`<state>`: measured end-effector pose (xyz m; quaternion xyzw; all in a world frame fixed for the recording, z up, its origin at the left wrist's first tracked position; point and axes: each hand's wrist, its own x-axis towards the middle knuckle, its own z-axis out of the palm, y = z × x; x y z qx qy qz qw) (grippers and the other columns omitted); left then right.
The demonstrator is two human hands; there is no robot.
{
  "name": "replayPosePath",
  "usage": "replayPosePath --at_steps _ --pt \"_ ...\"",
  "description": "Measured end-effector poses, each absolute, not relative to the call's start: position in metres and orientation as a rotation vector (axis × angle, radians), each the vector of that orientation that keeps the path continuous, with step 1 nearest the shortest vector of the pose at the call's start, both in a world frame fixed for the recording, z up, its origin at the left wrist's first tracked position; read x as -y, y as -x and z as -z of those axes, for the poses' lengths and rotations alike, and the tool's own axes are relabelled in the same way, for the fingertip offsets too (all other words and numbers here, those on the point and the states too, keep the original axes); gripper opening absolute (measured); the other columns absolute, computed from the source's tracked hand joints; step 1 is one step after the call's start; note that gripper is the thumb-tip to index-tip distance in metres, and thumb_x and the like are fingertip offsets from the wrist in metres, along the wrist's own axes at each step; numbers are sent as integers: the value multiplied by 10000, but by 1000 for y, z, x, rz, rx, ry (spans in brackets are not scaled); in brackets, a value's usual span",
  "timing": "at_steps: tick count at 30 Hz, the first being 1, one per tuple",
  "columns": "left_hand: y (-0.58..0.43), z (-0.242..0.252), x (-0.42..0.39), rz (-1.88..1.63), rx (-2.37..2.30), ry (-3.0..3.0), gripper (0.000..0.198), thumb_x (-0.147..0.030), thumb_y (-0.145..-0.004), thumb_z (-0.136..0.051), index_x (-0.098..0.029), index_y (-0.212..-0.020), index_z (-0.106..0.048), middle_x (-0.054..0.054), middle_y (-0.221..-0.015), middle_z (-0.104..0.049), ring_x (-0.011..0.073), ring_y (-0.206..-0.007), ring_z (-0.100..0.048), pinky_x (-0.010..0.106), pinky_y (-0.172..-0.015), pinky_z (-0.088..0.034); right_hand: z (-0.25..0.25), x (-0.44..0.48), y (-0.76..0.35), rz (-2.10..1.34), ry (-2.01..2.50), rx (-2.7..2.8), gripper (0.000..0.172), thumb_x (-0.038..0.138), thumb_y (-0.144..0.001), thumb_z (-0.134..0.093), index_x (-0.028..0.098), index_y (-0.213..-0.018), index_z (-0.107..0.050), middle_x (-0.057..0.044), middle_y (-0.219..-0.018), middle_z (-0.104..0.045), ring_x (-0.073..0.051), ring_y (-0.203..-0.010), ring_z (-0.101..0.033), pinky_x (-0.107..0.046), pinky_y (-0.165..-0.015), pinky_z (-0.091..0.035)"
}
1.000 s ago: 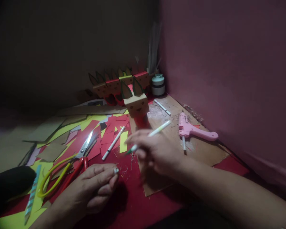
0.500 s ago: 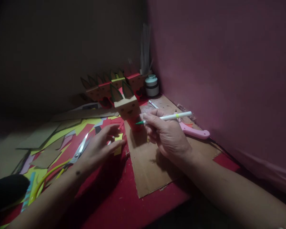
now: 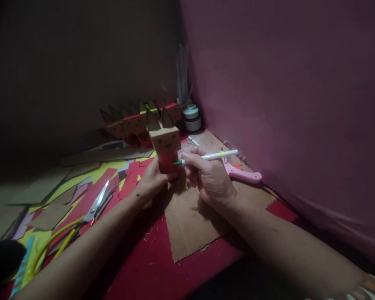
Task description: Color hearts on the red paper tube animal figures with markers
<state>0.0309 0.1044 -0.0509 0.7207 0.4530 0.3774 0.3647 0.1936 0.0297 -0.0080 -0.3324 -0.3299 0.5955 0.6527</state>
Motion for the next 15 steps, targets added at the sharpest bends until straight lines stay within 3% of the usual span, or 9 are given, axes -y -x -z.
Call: replayPosePath --at_steps 5,7,10,15 --pt "-18 18 -72 -934 -1127 -1641 441 -309 -694 -788 -170 -1065 -597 82 -996 -717 237 -896 -686 370 -802 -567 6 -24 -195 -1314 696 890 132 257 -711 -765 212 -709 -641 71 -485 -521 -81 -445 -435 -223 -442 -336" --pt "-11 4 -52 -950 -1174 -1531 416 -279 -658 -817 -167 -1012 -630 77 -957 -726 250 -884 -686 362 -765 -565 5 -16 -194 -1298 685 989 77 236 -754 -771 218 -757 -696 46 -565 -593 -98 -514 -509 -238 -506 -406" --pt "-1 -12 -24 -878 -1246 -1494 271 -277 -716 -795 -171 -932 -672 49 -854 -732 238 -803 -681 345 -713 -559 1 -1 -189 -1209 723 1133 69 242 -826 -807 267 -852 -747 15 -774 -694 -124 -679 -614 -259 -647 -492" --pt "11 -17 5 -986 -1134 -1428 279 -292 -778 -779 -180 -1019 -697 73 -1044 -773 261 -935 -718 338 -774 -582 -3 18 -172 -1115 765 1334 95 291 -869 -805 309 -939 -743 -19 -841 -712 -171 -690 -629 -282 -579 -496"
